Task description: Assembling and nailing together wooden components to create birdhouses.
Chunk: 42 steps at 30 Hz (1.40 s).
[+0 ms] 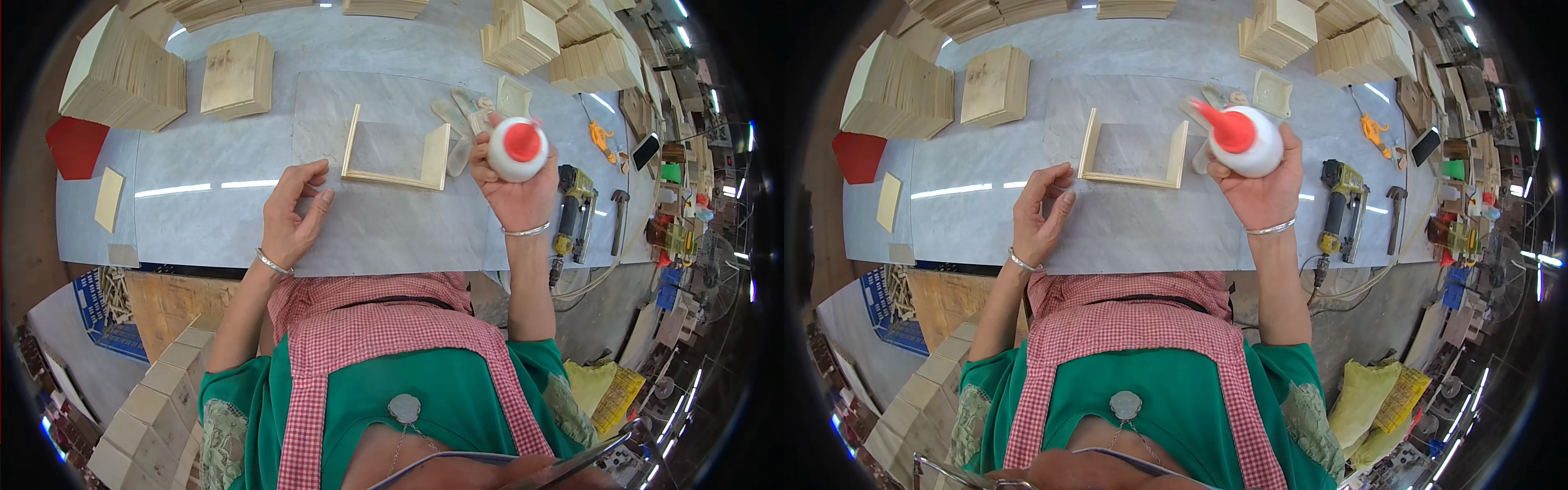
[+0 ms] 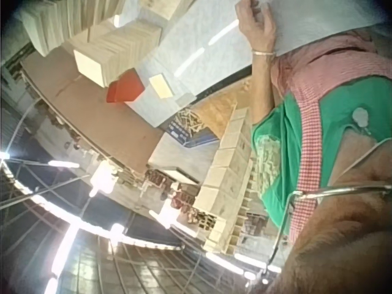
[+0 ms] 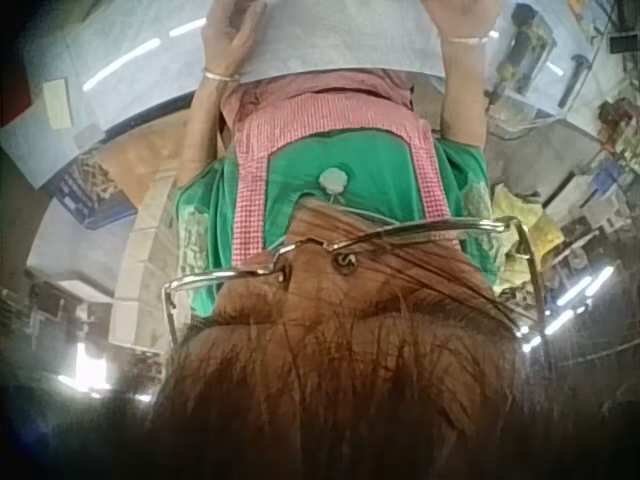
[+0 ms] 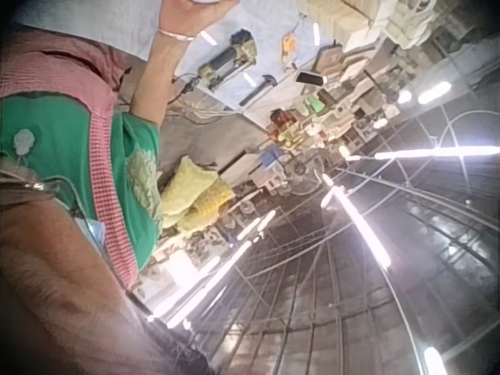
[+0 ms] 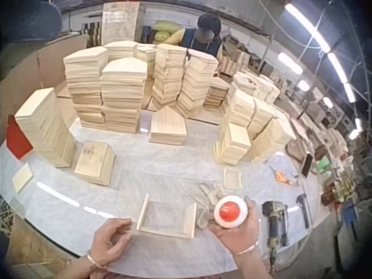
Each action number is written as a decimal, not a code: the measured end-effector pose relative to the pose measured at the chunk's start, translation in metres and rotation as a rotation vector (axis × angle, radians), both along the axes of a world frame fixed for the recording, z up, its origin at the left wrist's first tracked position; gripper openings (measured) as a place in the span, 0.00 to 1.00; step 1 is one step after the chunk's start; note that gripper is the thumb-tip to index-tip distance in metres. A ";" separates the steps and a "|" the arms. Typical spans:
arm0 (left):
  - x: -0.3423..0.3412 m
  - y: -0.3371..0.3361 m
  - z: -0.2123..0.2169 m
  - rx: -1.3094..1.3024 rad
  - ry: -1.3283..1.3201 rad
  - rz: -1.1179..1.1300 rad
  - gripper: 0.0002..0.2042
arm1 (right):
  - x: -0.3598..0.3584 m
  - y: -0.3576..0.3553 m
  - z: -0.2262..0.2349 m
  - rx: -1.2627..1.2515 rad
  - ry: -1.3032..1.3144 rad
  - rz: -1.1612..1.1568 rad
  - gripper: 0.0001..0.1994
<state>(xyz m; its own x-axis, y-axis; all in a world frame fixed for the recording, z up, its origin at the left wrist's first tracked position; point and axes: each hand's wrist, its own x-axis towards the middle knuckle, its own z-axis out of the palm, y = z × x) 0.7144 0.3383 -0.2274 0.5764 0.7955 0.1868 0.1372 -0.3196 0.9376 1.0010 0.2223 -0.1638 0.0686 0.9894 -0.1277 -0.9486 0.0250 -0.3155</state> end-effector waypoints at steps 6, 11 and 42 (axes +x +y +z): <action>-0.001 0.005 -0.002 -0.008 0.056 -0.005 0.17 | -0.012 0.006 0.017 -0.225 -0.446 -0.346 0.36; 0.004 0.007 -0.010 0.051 0.088 -0.004 0.17 | -0.007 0.004 0.018 -0.230 -0.916 -0.376 0.38; 0.006 0.009 -0.017 0.037 0.015 0.085 0.10 | -0.019 0.031 0.022 -0.185 -1.298 -0.429 0.31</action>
<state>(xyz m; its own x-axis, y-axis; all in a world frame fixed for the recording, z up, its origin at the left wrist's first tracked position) 0.7200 0.3477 -0.2442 0.5101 0.8344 0.2089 0.1793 -0.3407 0.9229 0.9821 0.2528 -0.1423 0.5314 0.8362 0.1355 0.0968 0.0990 -0.9904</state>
